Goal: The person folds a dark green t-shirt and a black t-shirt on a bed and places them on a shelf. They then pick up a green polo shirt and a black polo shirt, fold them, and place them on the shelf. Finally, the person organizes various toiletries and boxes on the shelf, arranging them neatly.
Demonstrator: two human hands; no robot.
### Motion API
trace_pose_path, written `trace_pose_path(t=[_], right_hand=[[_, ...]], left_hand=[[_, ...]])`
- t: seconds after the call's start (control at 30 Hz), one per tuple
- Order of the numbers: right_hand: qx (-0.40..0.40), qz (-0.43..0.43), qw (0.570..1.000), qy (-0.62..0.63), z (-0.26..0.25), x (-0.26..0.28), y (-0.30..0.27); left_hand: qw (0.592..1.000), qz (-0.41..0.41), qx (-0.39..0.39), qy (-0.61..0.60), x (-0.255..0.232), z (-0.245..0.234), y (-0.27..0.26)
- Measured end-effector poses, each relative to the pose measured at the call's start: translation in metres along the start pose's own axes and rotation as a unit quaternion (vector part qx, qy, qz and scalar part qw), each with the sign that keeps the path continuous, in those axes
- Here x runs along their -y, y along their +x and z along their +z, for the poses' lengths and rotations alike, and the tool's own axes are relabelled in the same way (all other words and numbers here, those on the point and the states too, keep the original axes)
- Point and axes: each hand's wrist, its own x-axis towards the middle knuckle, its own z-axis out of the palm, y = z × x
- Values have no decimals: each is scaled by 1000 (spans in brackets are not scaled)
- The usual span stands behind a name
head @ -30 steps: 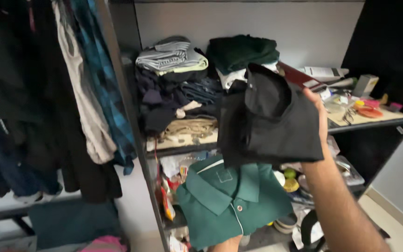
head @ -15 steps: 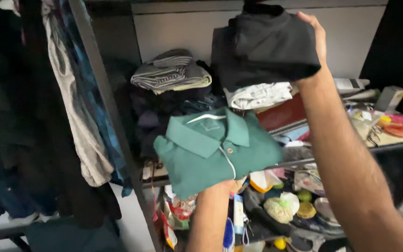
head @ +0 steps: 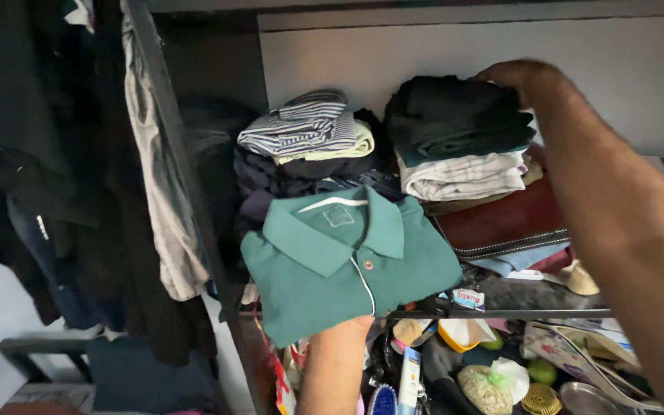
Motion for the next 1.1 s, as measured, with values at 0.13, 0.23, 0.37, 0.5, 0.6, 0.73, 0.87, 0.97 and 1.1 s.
trace_pose_path(t=[0.13, 0.23, 0.37, 0.5, 0.6, 0.73, 0.87, 0.97, 1.1], right_hand=[[-204, -163, 936, -237, 0, 20, -56], [-134, -209, 960, -129, 24, 44, -141], [287, -99, 953, -10, 62, 61, -235], [332, -56, 934, 119, 81, 66, -258], [264, -129, 928, 227, 77, 74, -238], [195, -161, 929, 270, 66, 82, -203], [151, -179, 932, 276, 70, 89, -166], [129, -177, 931, 292, 77, 95, -142], [104, -189, 920, 327, 96, 102, -109]], left_hand=[[999, 33, 14, 7, -13, 15, 14], [997, 61, 38, 11, -27, 34, 36], [994, 79, 78, 21, -47, 65, 67], [989, 84, 117, 28, -61, 94, 93], [986, 82, 138, 34, -72, 107, 98], [984, 75, 158, 36, -92, 104, 82], [991, 114, 51, 36, -115, 95, 62], [990, 105, 68, 61, -134, 88, 58], [960, 116, 12, 254, -143, 79, 71]])
